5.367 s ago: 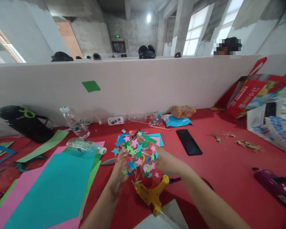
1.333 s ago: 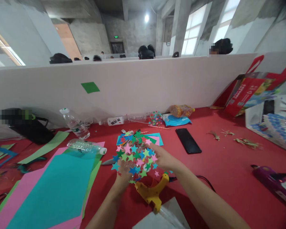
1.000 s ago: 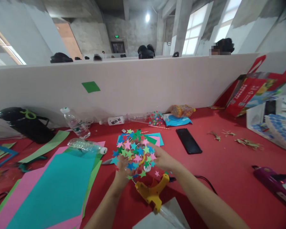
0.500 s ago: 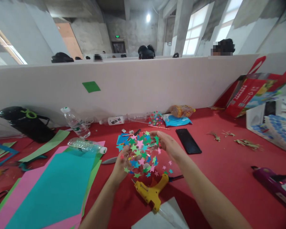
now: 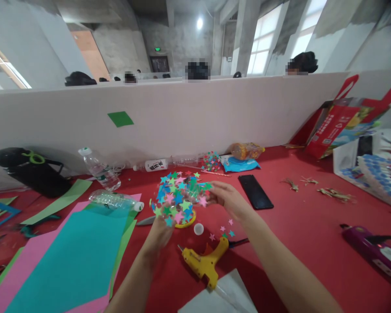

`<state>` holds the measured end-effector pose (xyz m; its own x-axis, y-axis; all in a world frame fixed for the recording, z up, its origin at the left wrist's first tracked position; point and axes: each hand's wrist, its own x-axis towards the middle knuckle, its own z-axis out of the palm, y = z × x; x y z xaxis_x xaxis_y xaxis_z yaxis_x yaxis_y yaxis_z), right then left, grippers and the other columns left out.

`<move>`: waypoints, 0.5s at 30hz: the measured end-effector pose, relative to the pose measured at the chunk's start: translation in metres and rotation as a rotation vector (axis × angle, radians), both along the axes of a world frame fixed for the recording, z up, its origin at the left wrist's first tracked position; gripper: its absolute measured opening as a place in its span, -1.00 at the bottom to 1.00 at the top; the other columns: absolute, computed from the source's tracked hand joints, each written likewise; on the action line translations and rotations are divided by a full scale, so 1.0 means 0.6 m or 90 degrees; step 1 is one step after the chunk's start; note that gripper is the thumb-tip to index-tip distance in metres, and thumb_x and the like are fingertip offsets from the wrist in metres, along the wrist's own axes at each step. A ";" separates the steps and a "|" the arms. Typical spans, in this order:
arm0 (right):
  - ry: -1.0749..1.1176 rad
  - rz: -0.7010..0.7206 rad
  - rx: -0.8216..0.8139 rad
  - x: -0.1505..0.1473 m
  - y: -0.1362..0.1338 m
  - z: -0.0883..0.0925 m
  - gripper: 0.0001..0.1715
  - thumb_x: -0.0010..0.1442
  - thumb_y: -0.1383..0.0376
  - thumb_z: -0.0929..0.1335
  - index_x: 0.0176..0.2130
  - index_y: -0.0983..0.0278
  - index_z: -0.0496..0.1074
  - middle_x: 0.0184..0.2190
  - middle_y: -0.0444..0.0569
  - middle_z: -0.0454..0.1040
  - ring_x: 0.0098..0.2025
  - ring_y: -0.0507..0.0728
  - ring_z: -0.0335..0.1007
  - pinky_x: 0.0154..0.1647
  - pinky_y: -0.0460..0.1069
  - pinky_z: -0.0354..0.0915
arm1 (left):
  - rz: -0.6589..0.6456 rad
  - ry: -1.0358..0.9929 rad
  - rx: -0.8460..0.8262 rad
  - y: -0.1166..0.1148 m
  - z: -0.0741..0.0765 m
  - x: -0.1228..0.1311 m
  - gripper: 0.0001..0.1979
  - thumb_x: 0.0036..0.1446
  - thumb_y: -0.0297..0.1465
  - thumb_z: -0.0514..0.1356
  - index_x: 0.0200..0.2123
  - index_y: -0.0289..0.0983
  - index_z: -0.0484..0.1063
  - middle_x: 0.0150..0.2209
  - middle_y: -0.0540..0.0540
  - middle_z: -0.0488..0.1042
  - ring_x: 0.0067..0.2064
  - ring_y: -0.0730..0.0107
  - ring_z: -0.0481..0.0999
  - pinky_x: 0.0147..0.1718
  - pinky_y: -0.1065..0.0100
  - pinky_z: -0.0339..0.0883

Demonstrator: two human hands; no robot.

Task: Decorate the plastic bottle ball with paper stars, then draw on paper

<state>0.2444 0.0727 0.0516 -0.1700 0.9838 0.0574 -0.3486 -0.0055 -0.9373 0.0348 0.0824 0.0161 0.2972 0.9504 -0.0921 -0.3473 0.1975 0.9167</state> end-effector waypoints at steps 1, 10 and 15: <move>-0.043 -0.014 0.028 -0.003 -0.003 0.004 -0.79 -0.02 0.19 0.45 -0.40 0.27 0.44 -0.48 -0.14 0.46 -0.41 0.03 0.41 -0.28 -0.04 0.32 | -0.010 -0.007 0.005 -0.001 0.003 0.003 -0.67 0.18 -0.28 0.15 -0.01 -0.27 0.35 0.00 -0.17 0.41 -0.07 0.24 0.45 -0.12 0.09 0.39; -0.340 -0.227 0.231 -0.049 -0.043 0.028 -0.97 0.08 0.34 0.36 -0.42 0.25 0.40 -0.49 -0.14 0.42 -0.43 0.02 0.32 -0.40 -0.08 0.24 | -0.055 -0.052 0.028 -0.005 0.014 0.025 -0.82 -0.03 -0.43 0.32 -0.28 -0.32 0.55 -0.21 -0.17 0.60 -0.07 0.18 0.53 0.01 0.23 0.30; -0.416 -0.248 0.263 -0.053 -0.046 0.026 -0.96 0.10 0.38 0.33 -0.38 0.24 0.40 -0.45 -0.13 0.43 -0.41 0.03 0.34 -0.40 -0.09 0.26 | -0.057 -0.069 0.020 -0.008 0.022 0.029 -0.78 -0.04 -0.43 0.33 -0.25 -0.31 0.54 -0.19 -0.16 0.60 -0.08 0.22 0.54 0.01 0.28 0.30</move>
